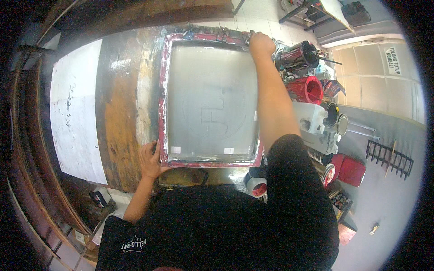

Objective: The person applies adhesive tape to the edges of a screen-printing frame by hand, then uses a pen to write notes on a paper document.

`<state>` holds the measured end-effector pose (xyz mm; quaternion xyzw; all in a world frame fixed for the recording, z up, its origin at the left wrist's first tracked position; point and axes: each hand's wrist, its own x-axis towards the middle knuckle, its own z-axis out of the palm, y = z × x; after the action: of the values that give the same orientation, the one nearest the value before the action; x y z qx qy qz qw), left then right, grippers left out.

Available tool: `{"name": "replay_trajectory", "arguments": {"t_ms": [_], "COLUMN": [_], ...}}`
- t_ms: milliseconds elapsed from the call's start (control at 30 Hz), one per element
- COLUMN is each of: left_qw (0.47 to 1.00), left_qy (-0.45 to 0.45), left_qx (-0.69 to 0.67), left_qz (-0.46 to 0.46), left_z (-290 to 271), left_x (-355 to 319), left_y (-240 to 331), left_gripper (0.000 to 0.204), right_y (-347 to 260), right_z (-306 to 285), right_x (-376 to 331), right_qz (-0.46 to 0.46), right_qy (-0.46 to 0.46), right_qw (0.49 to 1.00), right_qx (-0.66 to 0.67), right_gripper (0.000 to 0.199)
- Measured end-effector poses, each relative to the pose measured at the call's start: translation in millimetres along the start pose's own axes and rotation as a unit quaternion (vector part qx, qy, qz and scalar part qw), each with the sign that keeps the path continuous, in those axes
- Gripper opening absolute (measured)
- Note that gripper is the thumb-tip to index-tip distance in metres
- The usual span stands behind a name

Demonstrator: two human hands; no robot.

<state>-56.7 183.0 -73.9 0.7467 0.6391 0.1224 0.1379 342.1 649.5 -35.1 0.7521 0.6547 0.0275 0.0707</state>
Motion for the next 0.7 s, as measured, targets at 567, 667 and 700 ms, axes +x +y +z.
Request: {"name": "replay_trajectory", "arguments": {"t_ms": [567, 667, 700], "left_qw": [1.000, 0.999, 1.000], "left_qy": [0.011, 0.005, 0.004], "left_qx": [-0.016, -0.028, -0.028], "left_qz": [-0.014, -0.017, -0.011], "left_z": [-4.1, -4.9, -6.4], "left_x": [-5.1, -3.4, -0.9], "left_y": [1.3, 1.2, 1.6], "left_gripper": [0.107, 0.107, 0.107], "right_y": [-74.8, -73.0, -61.4], "right_z": [-89.1, -88.7, -73.9], "right_x": [1.3, 18.1, 24.2], "right_qz": [-0.284, -0.306, -0.358], "right_qy": [0.002, 0.023, 0.047], "right_qw": [0.938, 0.945, 0.932], "right_qx": [-0.200, -0.113, -0.046], "right_gripper": [0.022, 0.016, 0.015]}}
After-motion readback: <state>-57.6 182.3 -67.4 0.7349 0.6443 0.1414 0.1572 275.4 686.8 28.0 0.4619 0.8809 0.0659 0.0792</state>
